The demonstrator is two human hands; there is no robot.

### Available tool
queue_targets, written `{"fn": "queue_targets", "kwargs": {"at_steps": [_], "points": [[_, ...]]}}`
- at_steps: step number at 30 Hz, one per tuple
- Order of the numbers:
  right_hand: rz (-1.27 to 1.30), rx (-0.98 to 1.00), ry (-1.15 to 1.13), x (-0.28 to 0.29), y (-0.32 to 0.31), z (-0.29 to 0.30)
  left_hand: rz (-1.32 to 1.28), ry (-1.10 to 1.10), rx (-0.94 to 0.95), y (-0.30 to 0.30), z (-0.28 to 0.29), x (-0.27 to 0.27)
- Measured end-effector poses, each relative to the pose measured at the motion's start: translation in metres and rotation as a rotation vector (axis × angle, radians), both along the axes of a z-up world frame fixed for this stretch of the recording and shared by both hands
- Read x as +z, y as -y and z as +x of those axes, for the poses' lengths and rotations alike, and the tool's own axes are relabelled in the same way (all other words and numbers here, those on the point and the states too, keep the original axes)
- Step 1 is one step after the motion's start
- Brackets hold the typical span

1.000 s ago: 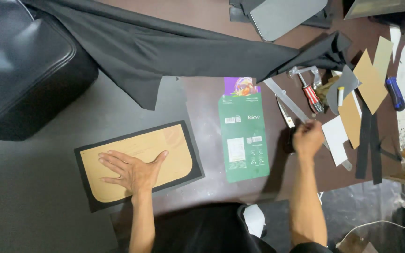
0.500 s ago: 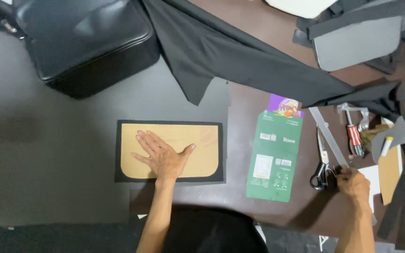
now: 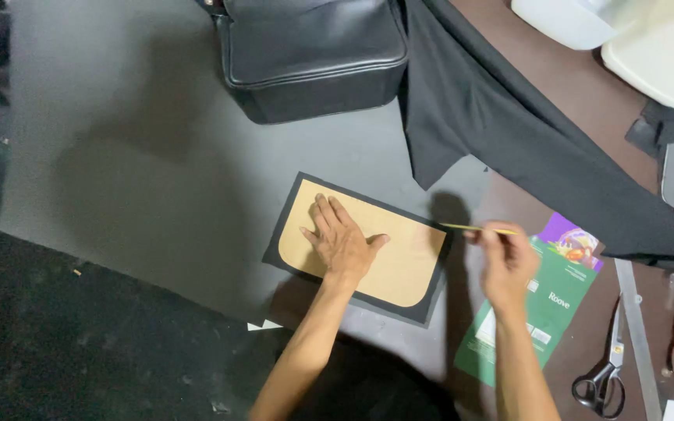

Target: Cutting a leather piece, tracing a pattern template, and applying glue to the edges.

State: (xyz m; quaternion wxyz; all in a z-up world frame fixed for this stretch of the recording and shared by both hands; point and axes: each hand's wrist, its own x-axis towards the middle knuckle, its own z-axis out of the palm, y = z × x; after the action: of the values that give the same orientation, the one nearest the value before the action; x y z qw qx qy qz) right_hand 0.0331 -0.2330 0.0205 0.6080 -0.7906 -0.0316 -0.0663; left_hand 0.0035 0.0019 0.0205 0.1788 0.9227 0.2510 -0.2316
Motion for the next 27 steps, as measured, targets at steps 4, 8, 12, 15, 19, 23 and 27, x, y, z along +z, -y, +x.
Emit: {"fn": "queue_targets", "kwargs": {"at_steps": [4,8,12,15,19,23,27], "points": [[0.080,0.272,-0.007,-0.006,-0.126,0.036,0.031,-0.067,0.001,-0.003,0.011,-0.009],[-0.115,0.467,0.138,-0.027,-0.189,0.056,0.031,-0.145,0.034,-0.006,0.022,0.010],[-0.200,0.610,0.219,-0.044,-0.206,0.066,-0.010,-0.110,0.015,-0.013,0.026,0.022],[-0.253,0.646,0.270,-0.038,-0.207,0.067,-0.030,-0.095,0.046,-0.013,0.026,0.016],[-0.274,0.640,0.281,-0.037,-0.209,0.070,-0.020,-0.077,0.046,-0.013,0.024,-0.004],[-0.273,0.646,0.284,-0.037,-0.212,0.070,0.003,-0.080,0.019,-0.014,0.023,-0.005],[-0.324,0.686,0.312,-0.032,-0.213,0.072,0.015,-0.090,-0.008,-0.015,0.023,0.000]]}}
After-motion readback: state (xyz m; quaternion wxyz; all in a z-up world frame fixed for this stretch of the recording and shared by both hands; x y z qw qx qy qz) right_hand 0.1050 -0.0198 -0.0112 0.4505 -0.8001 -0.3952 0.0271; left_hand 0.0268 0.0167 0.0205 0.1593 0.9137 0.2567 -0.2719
